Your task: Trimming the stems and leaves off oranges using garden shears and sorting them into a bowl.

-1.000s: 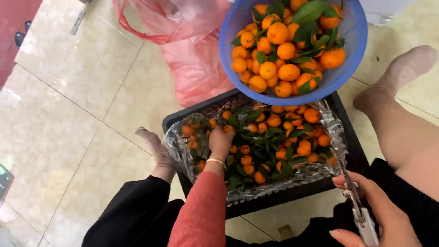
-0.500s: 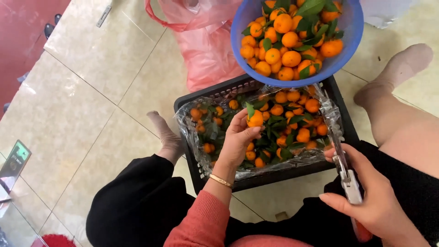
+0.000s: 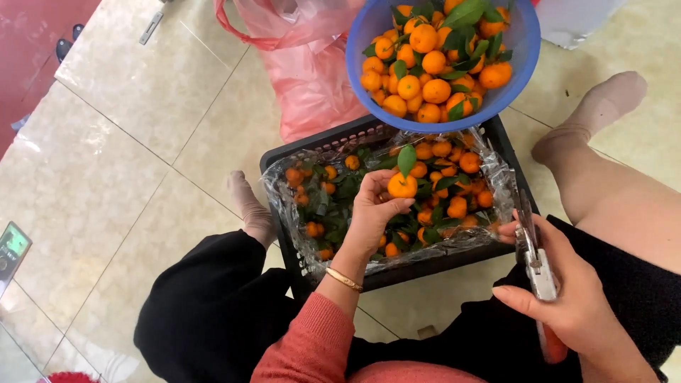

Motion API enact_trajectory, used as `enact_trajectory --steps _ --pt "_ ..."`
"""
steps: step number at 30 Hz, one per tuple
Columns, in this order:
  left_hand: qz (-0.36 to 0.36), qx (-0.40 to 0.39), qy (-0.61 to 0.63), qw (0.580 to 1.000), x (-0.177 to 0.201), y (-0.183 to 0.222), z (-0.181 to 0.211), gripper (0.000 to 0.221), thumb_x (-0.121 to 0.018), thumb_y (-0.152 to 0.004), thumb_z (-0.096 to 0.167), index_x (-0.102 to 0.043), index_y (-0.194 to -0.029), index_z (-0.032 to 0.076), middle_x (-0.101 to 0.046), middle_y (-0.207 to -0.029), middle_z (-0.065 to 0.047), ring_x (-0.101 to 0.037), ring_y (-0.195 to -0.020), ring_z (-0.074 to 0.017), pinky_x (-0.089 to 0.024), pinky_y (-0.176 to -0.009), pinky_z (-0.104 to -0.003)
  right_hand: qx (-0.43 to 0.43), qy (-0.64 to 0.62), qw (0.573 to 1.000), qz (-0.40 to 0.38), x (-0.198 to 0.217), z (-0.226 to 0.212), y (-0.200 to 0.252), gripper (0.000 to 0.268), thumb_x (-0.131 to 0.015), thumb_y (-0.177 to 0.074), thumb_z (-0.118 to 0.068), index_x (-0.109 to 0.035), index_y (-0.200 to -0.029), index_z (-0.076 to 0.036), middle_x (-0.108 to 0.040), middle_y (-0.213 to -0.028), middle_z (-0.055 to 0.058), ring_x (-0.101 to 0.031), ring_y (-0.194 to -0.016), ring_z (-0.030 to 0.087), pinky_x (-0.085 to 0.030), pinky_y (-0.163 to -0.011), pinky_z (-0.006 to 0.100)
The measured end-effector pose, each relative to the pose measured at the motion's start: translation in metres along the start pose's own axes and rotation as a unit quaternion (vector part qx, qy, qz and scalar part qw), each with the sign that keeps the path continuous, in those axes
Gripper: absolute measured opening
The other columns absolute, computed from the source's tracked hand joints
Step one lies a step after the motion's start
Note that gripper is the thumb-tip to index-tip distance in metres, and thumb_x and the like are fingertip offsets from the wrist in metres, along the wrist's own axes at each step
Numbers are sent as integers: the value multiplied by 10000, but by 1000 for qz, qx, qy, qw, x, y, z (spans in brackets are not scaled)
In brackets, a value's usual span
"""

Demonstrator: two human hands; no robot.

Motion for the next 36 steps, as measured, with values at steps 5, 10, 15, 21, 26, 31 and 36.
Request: enact_trajectory --steps 5,10,15,21,26,31,36 --pt "21 41 7 999 3 -9 -21 492 -764 -829 -30 -575 -1280 24 -669 -1090 -128 -655 -915 -199 -583 -762 -306 15 7 1000 7 4 3 -1 1028 -844 -525 -5 -470 -1482 -23 -690 -1334 103 -672 -1220 214 -479 -1048 354" --pt "-27 135 305 942 4 -15 -60 375 -656 -994 111 -567 -1324 -45 -684 -1211 -188 -704 -1031 -291 -595 -914 -386 -43 13 999 15 7 6 -1 1009 -847 -535 -4 -493 -1479 -59 -720 -1311 75 -681 -1215 189 -468 -1068 346" --pt "-9 168 319 933 0 -18 -67 395 -635 -1002 199 -610 -1302 -58 -709 -1128 -207 -718 -930 -249 -604 -871 -343 -49 20 999 9 10 12 -3 1024 -881 -510 -25 -520 -1466 -79 -747 -1304 49 -703 -1210 173 -482 -1040 332" --pt "117 241 159 950 3 -19 -84 467 -670 -957 320 -609 -1265 -26 -684 -1069 -181 -676 -852 -246 -582 -761 -341 -26 48 998 -14 10 18 -6 1048 -900 -505 -58 -505 -1476 -94 -731 -1336 34 -698 -1230 161 -486 -1054 332" --pt "60 249 -60 965 2 -22 -75 786 -624 -922 364 -393 -1582 5 -675 -1290 -157 -652 -947 -187 -551 -772 -295 -10 43 998 -35 6 26 -8 1046 -891 -510 -25 -491 -1475 -78 -704 -1358 52 -689 -1238 167 -476 -1074 330" --pt "205 92 -503 835 103 -56 -82 292 -632 -900 197 -742 -1158 120 -780 -935 -56 -706 -700 -239 -566 -666 -364 10 109 994 -21 9 37 -7 1118 -948 -403 -54 -522 -1437 -86 -731 -1285 46 -709 -1191 167 -481 -1092 369" --pt "127 -8 -798 589 178 -124 -100 225 -563 -898 104 -687 -1079 56 -632 -1161 -179 -676 -824 -386 -583 -640 -479 -37 107 994 -6 7 53 -8 1127 -954 -357 10 -567 -1410 -99 -764 -1265 19 -717 -1179 143 -475 -1089 346"
Point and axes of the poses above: each hand's wrist, its own y-axis away from the middle knuckle, its own x-axis out of the back of the hand, z = x × y, the point moved 7 cm from there along -y, towards the middle knuckle
